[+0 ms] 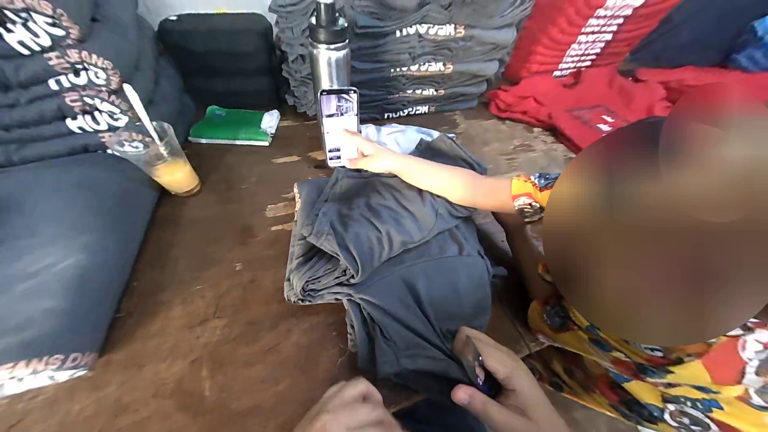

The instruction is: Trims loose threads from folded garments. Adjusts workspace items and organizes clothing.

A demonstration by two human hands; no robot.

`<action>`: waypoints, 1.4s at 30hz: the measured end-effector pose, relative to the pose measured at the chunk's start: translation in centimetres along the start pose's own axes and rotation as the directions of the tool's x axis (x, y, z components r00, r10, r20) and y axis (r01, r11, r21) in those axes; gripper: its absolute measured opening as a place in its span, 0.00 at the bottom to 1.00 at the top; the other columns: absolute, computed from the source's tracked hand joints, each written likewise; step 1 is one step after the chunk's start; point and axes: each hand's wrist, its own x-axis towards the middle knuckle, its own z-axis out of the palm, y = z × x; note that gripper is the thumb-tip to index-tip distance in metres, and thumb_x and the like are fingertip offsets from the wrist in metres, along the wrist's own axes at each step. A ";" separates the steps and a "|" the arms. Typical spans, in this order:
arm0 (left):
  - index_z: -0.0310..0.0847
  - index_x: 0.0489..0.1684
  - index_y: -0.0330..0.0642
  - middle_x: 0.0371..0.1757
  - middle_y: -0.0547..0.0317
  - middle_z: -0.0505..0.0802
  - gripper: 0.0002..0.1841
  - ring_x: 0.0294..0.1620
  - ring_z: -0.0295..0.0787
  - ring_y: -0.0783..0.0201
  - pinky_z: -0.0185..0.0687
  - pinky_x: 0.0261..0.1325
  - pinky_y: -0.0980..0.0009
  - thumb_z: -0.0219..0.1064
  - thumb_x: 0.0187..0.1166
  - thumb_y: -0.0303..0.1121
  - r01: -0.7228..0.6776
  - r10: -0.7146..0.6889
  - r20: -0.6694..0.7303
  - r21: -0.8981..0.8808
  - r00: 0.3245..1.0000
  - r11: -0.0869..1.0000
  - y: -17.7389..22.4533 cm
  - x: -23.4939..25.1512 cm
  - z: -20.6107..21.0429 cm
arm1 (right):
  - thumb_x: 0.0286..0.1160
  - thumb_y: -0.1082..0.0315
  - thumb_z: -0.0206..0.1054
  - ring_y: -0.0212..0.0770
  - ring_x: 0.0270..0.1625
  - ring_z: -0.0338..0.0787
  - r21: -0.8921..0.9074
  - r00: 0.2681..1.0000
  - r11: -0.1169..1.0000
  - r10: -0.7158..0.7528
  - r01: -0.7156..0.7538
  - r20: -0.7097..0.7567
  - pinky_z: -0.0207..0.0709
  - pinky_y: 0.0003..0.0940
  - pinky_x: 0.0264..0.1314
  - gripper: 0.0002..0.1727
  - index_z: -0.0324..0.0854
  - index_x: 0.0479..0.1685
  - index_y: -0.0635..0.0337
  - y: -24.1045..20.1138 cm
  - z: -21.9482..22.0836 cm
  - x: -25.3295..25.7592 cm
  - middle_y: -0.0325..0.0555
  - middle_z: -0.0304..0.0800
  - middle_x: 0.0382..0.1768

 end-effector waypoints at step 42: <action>0.94 0.49 0.43 0.47 0.54 0.95 0.14 0.59 0.88 0.56 0.79 0.69 0.68 0.75 0.71 0.40 0.012 0.063 -0.181 0.389 0.982 0.921 -4.7 5.3 3.1 | 0.68 0.71 0.70 0.38 0.45 0.88 -0.383 0.893 0.862 -0.419 0.333 -0.167 0.84 0.26 0.51 0.07 0.76 0.31 0.59 7.4 1.5 -4.4 0.48 0.88 0.41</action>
